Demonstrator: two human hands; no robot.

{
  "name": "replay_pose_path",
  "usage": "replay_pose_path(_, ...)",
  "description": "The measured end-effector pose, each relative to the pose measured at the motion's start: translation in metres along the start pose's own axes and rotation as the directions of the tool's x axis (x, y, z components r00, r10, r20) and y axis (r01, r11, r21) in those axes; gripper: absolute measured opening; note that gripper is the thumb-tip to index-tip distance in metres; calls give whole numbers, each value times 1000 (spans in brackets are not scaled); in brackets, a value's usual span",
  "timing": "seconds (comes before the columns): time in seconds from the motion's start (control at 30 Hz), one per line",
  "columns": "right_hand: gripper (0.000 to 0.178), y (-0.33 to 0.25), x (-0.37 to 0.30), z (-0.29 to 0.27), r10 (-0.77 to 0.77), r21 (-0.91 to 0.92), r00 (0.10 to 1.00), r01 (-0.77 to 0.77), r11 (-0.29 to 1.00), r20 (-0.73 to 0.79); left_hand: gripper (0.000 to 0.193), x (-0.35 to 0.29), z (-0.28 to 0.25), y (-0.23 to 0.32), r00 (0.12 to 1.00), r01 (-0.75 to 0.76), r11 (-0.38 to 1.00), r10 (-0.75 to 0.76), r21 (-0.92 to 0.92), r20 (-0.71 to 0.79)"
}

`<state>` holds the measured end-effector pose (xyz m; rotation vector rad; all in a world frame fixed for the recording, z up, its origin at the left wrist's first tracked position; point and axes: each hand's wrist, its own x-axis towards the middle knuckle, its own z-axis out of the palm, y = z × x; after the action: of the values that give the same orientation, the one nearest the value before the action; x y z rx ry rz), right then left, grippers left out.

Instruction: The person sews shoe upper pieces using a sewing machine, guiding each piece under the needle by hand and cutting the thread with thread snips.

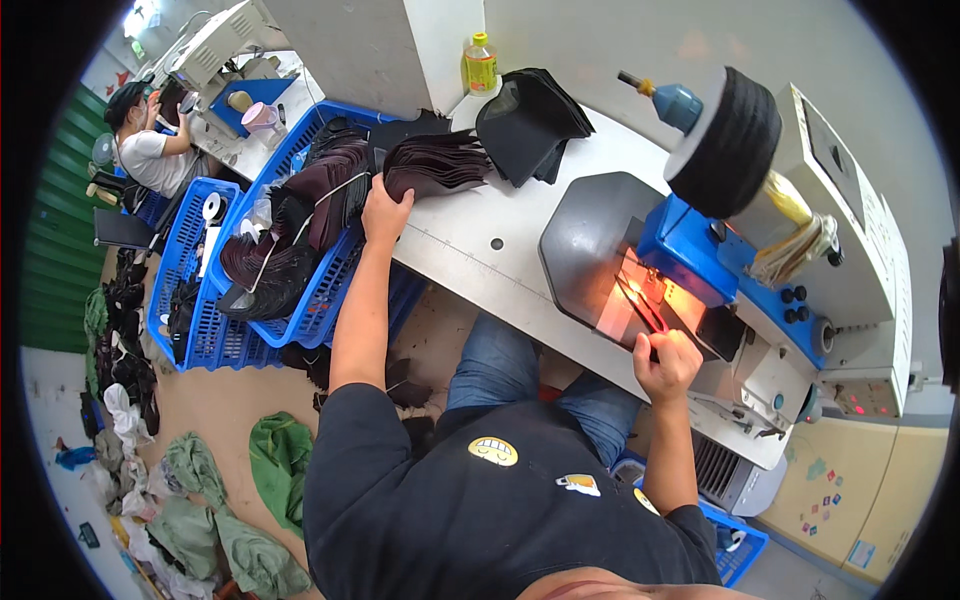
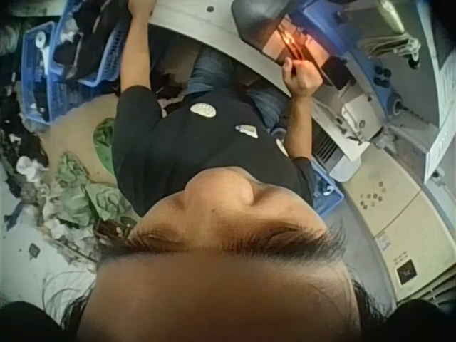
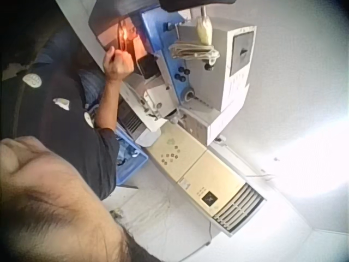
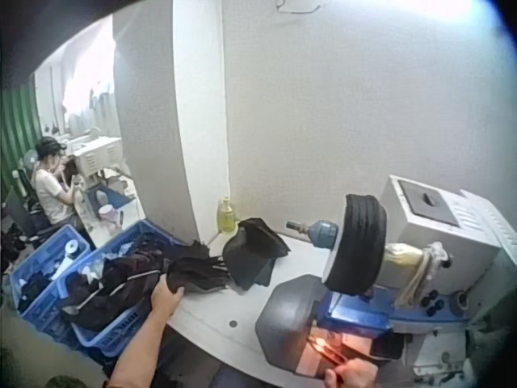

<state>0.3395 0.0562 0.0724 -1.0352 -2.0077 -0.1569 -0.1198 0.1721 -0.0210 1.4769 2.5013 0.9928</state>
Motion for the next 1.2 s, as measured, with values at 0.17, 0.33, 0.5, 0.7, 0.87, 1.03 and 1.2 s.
replay_pose_path(0.17, 23, 3, 2, -2, 10, -18, 1000, -10, 1000, -3, 73, -9, 3, 27, 931, -227, 973, 226, 32, -285)
replay_pose_path(0.33, 24, 5, 3, -2, 37, 21, 999, -37, 999, -18, 70, 8, -7, 129, 752, -617, 780, 543, -108, -372)
replay_pose_path(0.5, 24, -1, 6, -3, 139, 75, 990, -136, 988, -38, 78, 71, 72, 187, 932, -340, 918, 358, -202, 59)
replay_pose_path(0.7, 22, 1, 0, -1, 120, 75, 993, -119, 990, -9, 103, 122, 94, 227, 911, -398, 917, 392, 28, 126)
replay_pose_path(0.87, 20, -1, 1, -8, 127, 50, 991, -129, 990, 46, 108, 155, 87, 261, 703, -706, 484, 569, 517, 427)
replay_pose_path(1.03, 17, 0, 2, -7, 145, 37, 987, -147, 988, 63, 93, 162, 113, 292, 589, -803, 230, 445, 549, 674)
replay_pose_path(1.2, 17, 3, 6, -6, 167, 47, 984, -171, 984, 68, 55, 161, 132, 299, 630, -761, 437, 320, 480, 707)
